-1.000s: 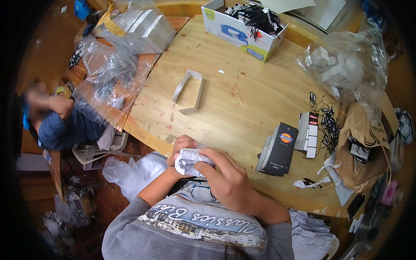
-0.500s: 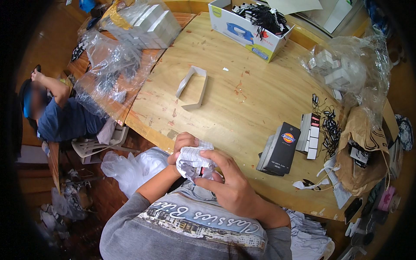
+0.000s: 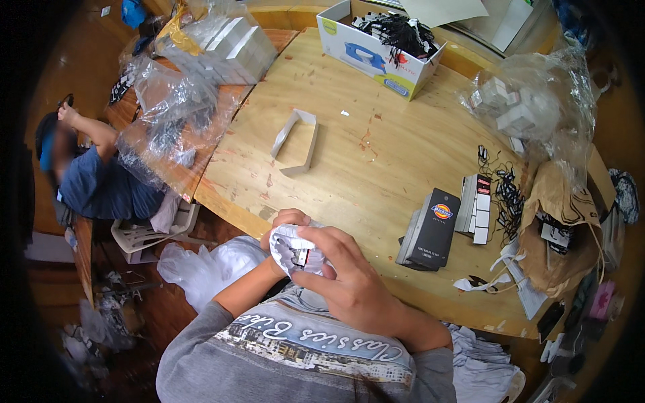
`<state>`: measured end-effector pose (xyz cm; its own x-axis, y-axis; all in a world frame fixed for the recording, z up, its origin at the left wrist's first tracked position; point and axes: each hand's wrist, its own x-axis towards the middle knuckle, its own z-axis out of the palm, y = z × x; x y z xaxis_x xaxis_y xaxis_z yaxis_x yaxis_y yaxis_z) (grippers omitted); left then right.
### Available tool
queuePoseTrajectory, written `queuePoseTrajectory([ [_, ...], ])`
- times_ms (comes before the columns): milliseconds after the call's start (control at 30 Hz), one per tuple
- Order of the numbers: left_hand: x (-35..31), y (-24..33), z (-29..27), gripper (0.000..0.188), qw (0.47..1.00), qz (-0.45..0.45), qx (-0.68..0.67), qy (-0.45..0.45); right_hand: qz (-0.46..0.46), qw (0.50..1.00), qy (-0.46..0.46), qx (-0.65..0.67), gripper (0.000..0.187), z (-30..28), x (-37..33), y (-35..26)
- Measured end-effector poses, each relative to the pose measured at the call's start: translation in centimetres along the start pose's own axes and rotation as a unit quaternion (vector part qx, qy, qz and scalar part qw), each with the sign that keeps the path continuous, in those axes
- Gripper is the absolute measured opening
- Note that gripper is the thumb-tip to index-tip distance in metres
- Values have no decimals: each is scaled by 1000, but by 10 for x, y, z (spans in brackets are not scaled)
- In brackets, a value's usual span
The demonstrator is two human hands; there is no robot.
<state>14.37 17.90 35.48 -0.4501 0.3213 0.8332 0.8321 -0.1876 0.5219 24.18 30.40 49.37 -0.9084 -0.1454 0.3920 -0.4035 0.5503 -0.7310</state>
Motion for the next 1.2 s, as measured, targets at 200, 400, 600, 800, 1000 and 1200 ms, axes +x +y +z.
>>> queuePoseTrajectory([
  [200,3,11,-3,71,996,-88,-18,-2,-37,997,-27,-61,23,10,3,-2],
  [400,-6,15,-10,63,986,-163,-26,-38,-46,994,-18,-102,20,11,7,-11],
  [600,-1,26,-4,71,978,-194,-75,7,-63,992,-54,-100,19,8,7,-12],
  [800,16,43,-8,83,809,-454,-373,29,52,975,215,-12,23,-1,2,7],
  [1000,28,54,-10,77,688,-536,-490,-3,85,972,214,-38,18,16,-7,21],
  [1200,30,54,-11,82,792,-522,-299,-105,51,978,144,-141,18,24,-18,22],
])
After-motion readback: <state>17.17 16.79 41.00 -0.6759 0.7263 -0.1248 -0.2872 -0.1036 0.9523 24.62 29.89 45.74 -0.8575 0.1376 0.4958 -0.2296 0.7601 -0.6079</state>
